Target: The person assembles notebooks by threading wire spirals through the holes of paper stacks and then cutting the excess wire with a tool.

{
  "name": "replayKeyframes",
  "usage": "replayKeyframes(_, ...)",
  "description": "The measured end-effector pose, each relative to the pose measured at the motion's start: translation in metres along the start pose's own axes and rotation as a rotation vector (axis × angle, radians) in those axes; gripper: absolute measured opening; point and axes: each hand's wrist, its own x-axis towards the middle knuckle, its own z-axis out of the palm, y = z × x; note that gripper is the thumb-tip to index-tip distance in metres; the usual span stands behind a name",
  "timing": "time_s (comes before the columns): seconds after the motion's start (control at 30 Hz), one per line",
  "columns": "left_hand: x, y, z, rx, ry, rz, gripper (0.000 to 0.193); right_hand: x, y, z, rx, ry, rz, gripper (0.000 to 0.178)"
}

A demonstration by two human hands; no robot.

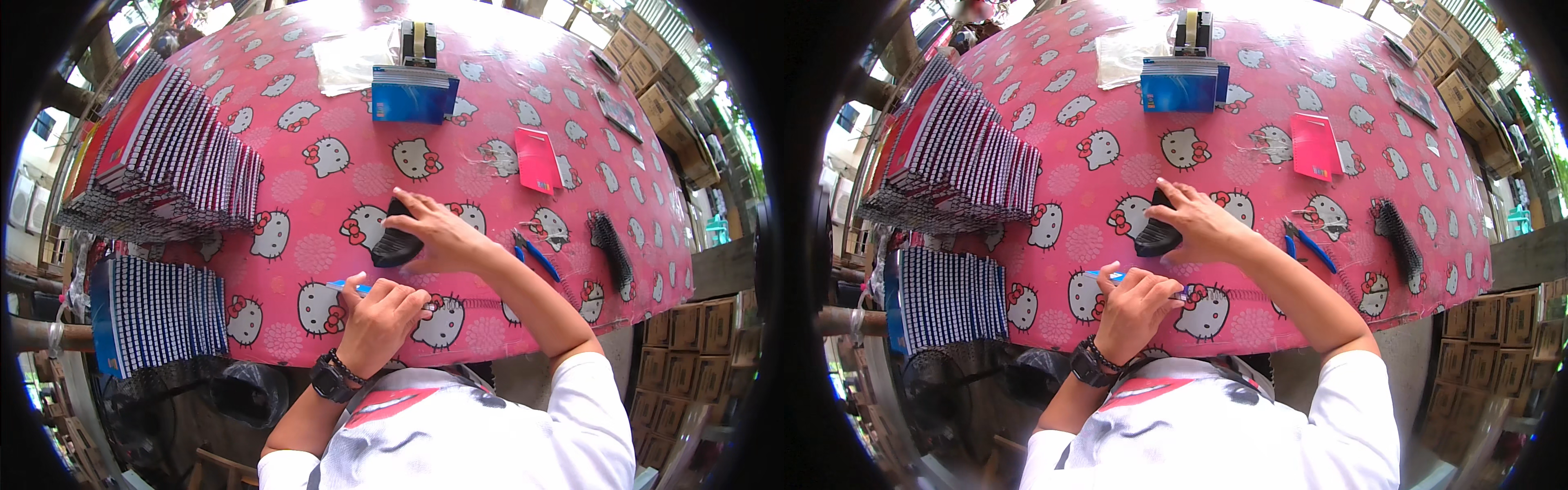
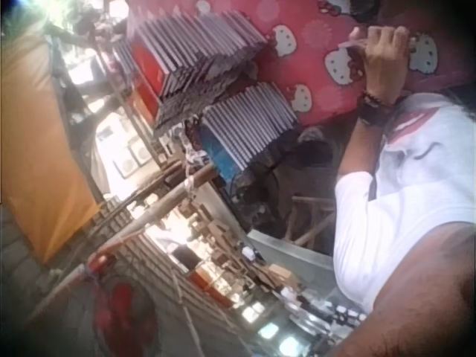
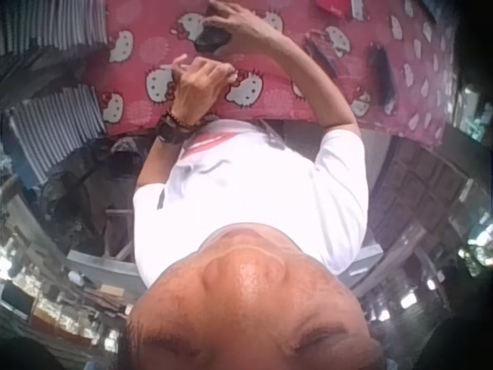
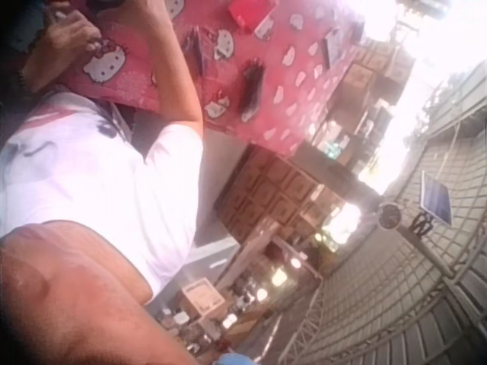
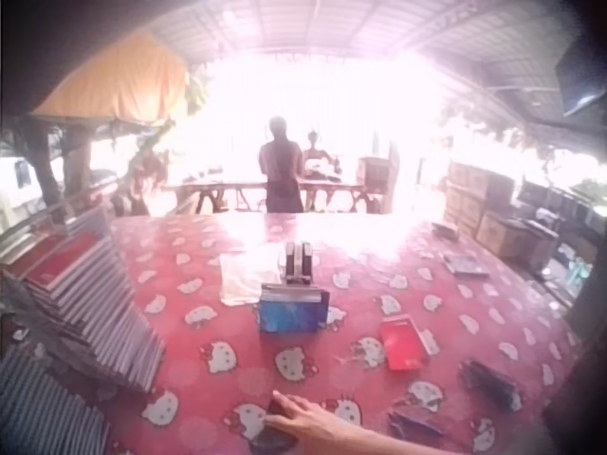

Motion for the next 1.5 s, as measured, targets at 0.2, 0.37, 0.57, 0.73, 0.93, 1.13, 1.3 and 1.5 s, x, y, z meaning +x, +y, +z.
replayKeyframes(0.2, 0.004, -0.008, -0.016, 0.010, 0.150, -0.095, 0.031, -0.020, 0.012, -0.011, 0.342, -0.010, 0.139, 0.051)
replayKeyframes(0.37, -0.010, -0.028, -0.009, 0.001, 0.187, -0.083, 0.027, -0.065, -0.010, -0.019, 1.437, -0.125, 0.018, 0.072)
replayKeyframes(0.57, -0.011, -0.030, -0.007, -0.033, 0.214, -0.057, 0.027, -0.068, -0.025, -0.019, 1.305, 0.033, 0.184, 0.044)
replayKeyframes(0.73, -0.010, -0.032, -0.007, -0.043, 0.200, -0.073, 0.026, -0.056, -0.024, -0.022, 0.888, -0.004, 0.353, 0.066)
replayKeyframes(0.93, -0.013, -0.033, -0.008, -0.072, 0.210, -0.080, 0.037, -0.047, -0.029, -0.016, 0.711, -0.023, 0.358, 0.060)
replayKeyframes(1.13, -0.029, -0.048, 0.009, -0.899, 0.362, -0.460, 0.063, -0.039, -0.041, -0.020, 0.950, -0.093, 0.301, 0.070)
replayKeyframes(1.3, -0.039, -0.063, 0.030, -1.036, 0.271, -0.397, 0.043, -0.038, -0.035, -0.019, 1.391, -0.117, 0.111, 0.058)
replayKeyframes(1.5, -0.039, -0.063, 0.026, -0.974, 0.232, -0.377, 0.039, -0.023, -0.028, -0.019, 1.035, -0.100, 0.215, 0.041)
